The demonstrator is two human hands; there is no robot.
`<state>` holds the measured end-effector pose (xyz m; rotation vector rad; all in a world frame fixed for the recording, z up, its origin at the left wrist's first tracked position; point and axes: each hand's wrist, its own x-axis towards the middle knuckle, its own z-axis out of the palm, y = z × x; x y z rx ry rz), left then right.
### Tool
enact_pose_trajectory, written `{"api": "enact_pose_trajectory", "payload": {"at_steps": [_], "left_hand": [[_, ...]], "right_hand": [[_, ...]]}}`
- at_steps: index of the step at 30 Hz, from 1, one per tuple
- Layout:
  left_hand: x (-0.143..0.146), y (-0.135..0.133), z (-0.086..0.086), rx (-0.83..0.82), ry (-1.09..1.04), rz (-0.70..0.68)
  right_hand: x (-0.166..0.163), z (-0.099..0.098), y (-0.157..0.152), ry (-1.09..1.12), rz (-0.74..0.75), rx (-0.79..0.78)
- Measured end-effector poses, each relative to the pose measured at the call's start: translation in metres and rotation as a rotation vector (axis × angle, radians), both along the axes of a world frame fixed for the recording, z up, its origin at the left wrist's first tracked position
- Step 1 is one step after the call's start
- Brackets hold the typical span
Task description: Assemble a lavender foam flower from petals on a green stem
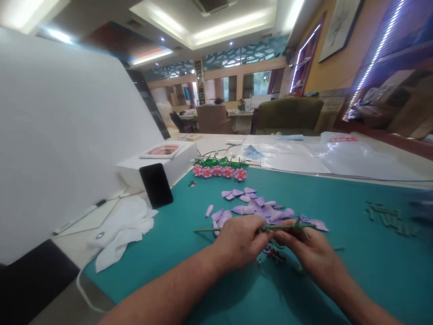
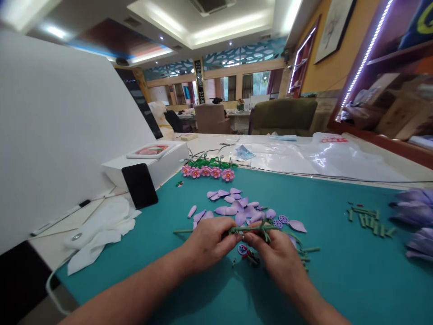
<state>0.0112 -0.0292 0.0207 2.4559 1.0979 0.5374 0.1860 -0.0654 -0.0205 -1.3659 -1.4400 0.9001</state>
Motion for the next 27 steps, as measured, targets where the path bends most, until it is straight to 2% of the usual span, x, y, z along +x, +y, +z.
{"api": "enact_pose_trajectory", "payload": {"at_steps": [5,12,22,27], "left_hand": [[-0.001,-0.001,0.007,0.002,0.057,0.055],[0.0,-0.004,0.005,0.052,0.092,0.022],[0.0,-0.008,0.005,0.093,0.127,-0.019],[0.001,-0.007,0.001,0.094,0.092,-0.028]], "right_hand": [[-0.001,0.004,-0.001,0.048,-0.077,-0.003],[-0.001,0.022,-0.002,0.028,-0.027,-0.043],[0.007,0.005,-0.001,0.047,0.014,-0.102],[-0.001,0.01,-0.004,0.179,-0.028,-0.061]]}}
